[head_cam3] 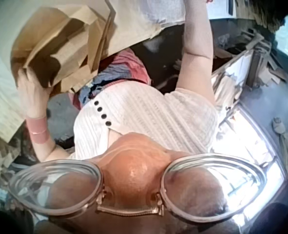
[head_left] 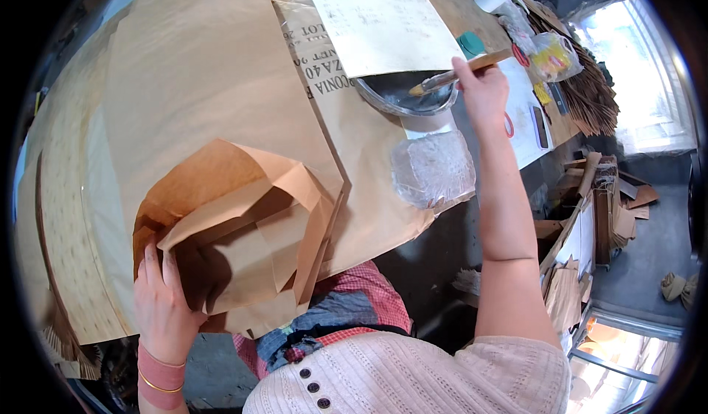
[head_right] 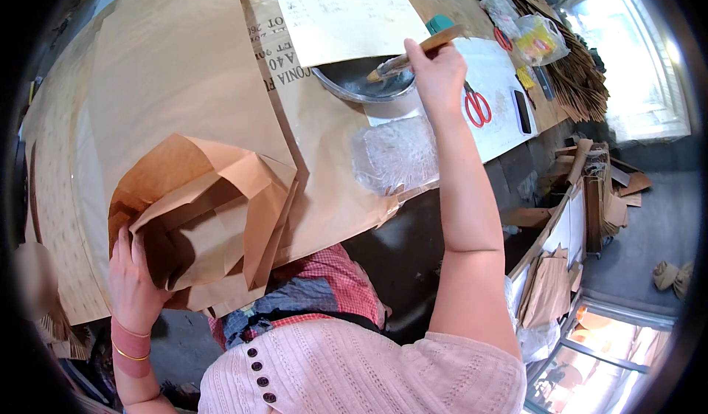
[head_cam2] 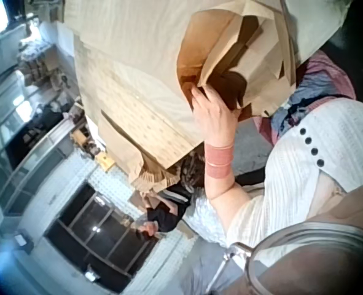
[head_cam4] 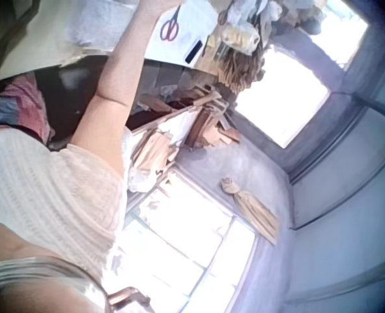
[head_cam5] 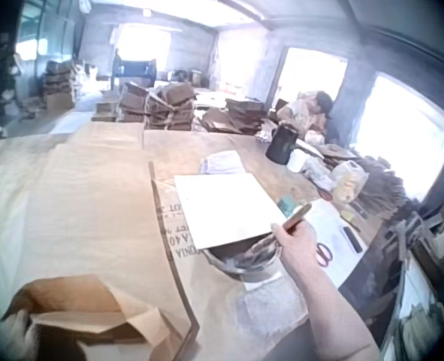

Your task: The person assembles flat brown paper bags by folding the bottom flaps and applying glue with a brush to secure them. They repeatedly pick up flat bags, fold the sides and bottom, apply adhesive, and press the flaps to form the bag structure.

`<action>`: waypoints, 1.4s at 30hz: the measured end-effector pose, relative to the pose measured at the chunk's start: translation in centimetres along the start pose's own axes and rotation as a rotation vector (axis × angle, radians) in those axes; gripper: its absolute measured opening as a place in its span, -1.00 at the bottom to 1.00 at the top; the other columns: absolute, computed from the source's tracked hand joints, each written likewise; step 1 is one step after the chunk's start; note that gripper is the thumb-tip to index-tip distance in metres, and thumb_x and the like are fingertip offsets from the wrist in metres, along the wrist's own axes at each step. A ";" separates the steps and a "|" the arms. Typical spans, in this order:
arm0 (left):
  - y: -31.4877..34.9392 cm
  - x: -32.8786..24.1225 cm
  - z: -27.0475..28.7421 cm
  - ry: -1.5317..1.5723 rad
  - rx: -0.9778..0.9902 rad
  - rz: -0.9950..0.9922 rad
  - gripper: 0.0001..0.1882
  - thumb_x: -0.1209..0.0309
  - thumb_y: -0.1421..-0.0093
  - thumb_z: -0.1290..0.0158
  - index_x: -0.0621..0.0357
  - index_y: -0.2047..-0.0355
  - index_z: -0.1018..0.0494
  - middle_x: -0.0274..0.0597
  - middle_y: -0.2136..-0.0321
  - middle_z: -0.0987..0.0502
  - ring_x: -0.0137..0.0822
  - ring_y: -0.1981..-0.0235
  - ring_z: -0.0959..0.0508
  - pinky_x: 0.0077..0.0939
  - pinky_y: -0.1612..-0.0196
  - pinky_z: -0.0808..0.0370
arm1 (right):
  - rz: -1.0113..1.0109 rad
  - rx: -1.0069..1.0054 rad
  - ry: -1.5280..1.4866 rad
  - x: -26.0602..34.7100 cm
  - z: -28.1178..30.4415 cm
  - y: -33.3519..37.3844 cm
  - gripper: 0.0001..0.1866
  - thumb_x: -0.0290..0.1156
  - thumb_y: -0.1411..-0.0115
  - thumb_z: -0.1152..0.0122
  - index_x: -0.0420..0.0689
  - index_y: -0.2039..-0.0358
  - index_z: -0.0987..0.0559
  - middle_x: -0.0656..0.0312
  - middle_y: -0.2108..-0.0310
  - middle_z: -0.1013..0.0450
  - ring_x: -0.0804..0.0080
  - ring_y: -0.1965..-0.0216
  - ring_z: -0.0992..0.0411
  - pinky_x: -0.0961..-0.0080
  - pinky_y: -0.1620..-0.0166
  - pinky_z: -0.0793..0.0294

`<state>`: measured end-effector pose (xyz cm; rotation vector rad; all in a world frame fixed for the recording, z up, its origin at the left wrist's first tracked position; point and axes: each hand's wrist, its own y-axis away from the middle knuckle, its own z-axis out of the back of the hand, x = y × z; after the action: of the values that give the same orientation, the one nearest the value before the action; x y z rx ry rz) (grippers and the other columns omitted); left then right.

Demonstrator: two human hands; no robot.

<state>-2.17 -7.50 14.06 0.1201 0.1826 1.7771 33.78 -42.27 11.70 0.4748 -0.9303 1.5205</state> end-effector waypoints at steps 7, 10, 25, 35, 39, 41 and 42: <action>-1.3 -1.0 0.8 0.087 -0.060 -0.076 0.08 0.42 0.36 -0.41 0.34 -0.20 -0.11 0.33 -0.22 -0.07 0.23 -0.21 -0.19 -0.14 -0.20 -0.25 | -0.079 0.238 -0.007 -0.3 0.5 0.5 -0.66 -0.26 -0.09 -0.33 -0.30 0.52 -0.49 0.21 0.70 -0.46 0.57 0.72 -0.40 0.54 0.60 -0.39; -1.6 -0.1 0.1 0.190 -0.046 -0.072 0.22 0.40 0.50 -0.47 0.33 -0.22 -0.07 0.30 -0.26 -0.04 0.21 -0.27 -0.12 -0.16 -0.26 -0.20 | 0.105 0.106 0.394 0.0 1.2 -2.1 -0.58 -0.15 -0.08 -0.25 -0.35 0.52 -0.51 0.07 0.62 -0.50 0.31 0.53 -0.53 0.43 0.42 -0.48; -2.9 3.5 -4.2 0.727 -0.169 -0.296 0.32 0.38 0.43 -0.46 0.20 -0.31 0.13 0.15 -0.14 -0.20 0.16 -0.16 -0.25 -0.19 -0.20 -0.30 | 0.180 0.679 -0.598 17.2 -11.4 24.9 -0.94 -0.52 -0.11 -0.23 -0.23 0.44 -0.57 0.31 0.58 -0.49 0.67 0.54 -0.41 0.63 0.46 -0.43; -3.0 2.4 -5.2 0.661 -0.137 -0.222 0.24 0.35 0.38 -0.41 0.09 -0.30 0.09 0.19 -0.13 -0.21 0.22 -0.07 -0.34 -0.13 -0.08 -0.42 | -0.086 0.879 -0.580 16.0 -11.1 25.3 -0.91 -0.50 -0.14 -0.20 -0.22 0.48 -0.55 0.31 0.56 -0.49 0.67 0.49 -0.41 0.61 0.42 -0.43; -2.6 2.6 -5.1 0.638 -0.161 -0.212 0.18 0.35 0.35 -0.38 0.09 -0.29 0.05 0.18 -0.15 -0.20 0.21 -0.07 -0.36 -0.15 -0.08 -0.42 | 0.292 0.458 -0.201 15.2 -6.7 20.9 -0.92 -0.51 -0.13 -0.21 -0.22 0.48 -0.56 0.26 0.58 -0.53 0.62 0.53 -0.45 0.60 0.43 -0.45; -2.7 2.6 -4.8 0.666 -0.119 -0.191 0.16 0.37 0.36 -0.37 0.10 -0.28 0.02 0.14 -0.18 -0.17 0.18 -0.12 -0.30 -0.16 -0.13 -0.36 | 0.286 0.542 -0.182 13.9 -7.3 19.8 -0.92 -0.51 -0.11 -0.21 -0.23 0.49 -0.55 0.25 0.60 -0.53 0.61 0.56 -0.46 0.60 0.44 -0.45; -2.7 2.7 -4.6 0.692 -0.064 -0.174 0.17 0.38 0.36 -0.37 0.11 -0.29 0.02 0.11 -0.21 -0.14 0.15 -0.18 -0.24 -0.18 -0.19 -0.30 | 0.278 0.581 -0.175 13.1 -7.5 19.6 -0.93 -0.51 -0.10 -0.21 -0.23 0.49 -0.55 0.25 0.61 -0.53 0.61 0.57 -0.46 0.61 0.45 -0.45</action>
<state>-0.99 -4.56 8.96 -0.5494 0.6109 1.5874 14.20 -27.18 11.62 0.9354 -0.6926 2.0352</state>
